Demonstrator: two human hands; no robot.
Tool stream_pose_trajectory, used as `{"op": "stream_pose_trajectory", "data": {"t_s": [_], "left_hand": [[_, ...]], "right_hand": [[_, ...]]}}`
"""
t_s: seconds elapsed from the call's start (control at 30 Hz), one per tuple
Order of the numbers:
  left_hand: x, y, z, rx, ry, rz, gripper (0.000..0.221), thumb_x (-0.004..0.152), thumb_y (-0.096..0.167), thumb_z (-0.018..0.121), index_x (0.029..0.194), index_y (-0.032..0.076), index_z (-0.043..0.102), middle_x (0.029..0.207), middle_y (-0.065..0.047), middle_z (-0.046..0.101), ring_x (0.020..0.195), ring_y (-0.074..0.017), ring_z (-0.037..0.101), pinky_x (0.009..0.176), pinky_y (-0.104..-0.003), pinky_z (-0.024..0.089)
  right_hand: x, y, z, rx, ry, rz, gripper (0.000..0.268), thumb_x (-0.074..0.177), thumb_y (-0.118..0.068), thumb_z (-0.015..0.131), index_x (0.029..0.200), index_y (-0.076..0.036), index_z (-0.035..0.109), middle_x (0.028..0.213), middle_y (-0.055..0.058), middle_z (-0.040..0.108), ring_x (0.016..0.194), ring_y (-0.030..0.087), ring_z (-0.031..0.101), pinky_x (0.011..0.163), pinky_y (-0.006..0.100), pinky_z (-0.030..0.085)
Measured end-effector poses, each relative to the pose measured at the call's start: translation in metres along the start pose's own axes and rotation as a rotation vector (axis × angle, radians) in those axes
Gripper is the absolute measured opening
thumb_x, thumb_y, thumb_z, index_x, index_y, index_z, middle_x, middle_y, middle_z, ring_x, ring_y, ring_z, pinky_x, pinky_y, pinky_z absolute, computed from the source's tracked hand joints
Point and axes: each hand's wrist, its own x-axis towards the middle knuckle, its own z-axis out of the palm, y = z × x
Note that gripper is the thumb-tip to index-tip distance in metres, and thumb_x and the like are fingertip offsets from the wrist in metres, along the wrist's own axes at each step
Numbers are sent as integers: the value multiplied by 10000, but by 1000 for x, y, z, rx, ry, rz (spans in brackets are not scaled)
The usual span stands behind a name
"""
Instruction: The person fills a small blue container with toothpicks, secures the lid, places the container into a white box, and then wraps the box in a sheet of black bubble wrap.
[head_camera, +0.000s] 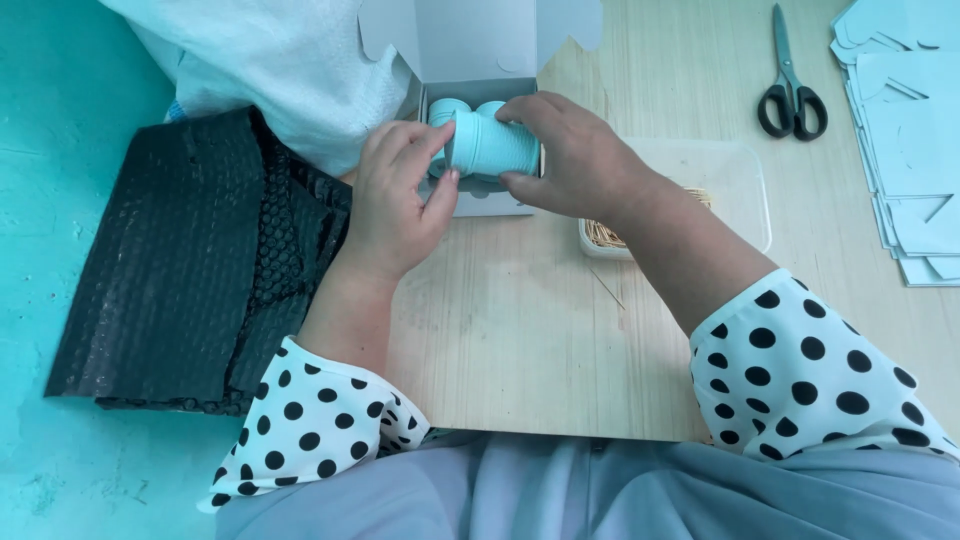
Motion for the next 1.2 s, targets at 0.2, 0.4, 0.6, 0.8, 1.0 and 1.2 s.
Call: {"op": "stream_pose_trajectory", "data": {"t_s": [0.2, 0.4, 0.6, 0.8, 1.0, 1.2], "left_hand": [[-19, -15, 5, 26, -60, -160, 296, 947, 86, 705, 1237, 24, 693, 1119, -97, 560, 1271, -383, 478, 1082, -530, 362], [-27, -15, 14, 21, -96, -299, 284, 921, 71, 678, 1188, -17, 720, 1154, -121, 516, 1331, -450, 371, 1100, -583, 312], [-27, -13, 10, -30, -153, -418, 305, 907, 103, 673, 1178, -24, 731, 1195, -155, 524, 1352, -462, 346, 1120, -591, 279], [-29, -18, 9, -15, -211, -467, 292, 901, 118, 668, 1149, -12, 747, 1206, -159, 530, 1364, -461, 333, 1115, -593, 276], [-27, -16, 6, 25, -214, -462, 278, 893, 123, 667, 1108, -26, 762, 1198, -181, 542, 1353, -468, 340, 1081, -618, 314], [-27, -15, 9, 112, -230, -439, 261, 886, 133, 680, 1074, -23, 773, 1180, -189, 558, 1337, -462, 368, 1055, -614, 347]], "right_hand": [[19, -19, -2, -78, -288, 245, 572, 854, -231, 821, 1353, -61, 600, 1215, 170, 665, 1152, 373, 663, 907, 451, 592], [33, -23, -4, -52, -386, 330, 551, 848, -160, 821, 1348, -32, 628, 1221, 205, 669, 1140, 404, 664, 855, 435, 603], [38, -25, -5, -22, -433, 366, 521, 862, -171, 792, 1335, -27, 628, 1184, 211, 658, 1059, 405, 675, 779, 433, 622], [36, -19, 4, -1, -451, 376, 496, 860, -198, 789, 1314, -64, 638, 1179, 192, 660, 1045, 386, 679, 754, 423, 631], [40, -20, 6, -16, -470, 378, 469, 852, -177, 802, 1282, -47, 667, 1121, 179, 666, 990, 357, 686, 728, 395, 622], [43, -23, 7, -4, -468, 354, 433, 840, -142, 809, 1239, -28, 684, 1094, 182, 667, 958, 359, 693, 710, 404, 622]]}}
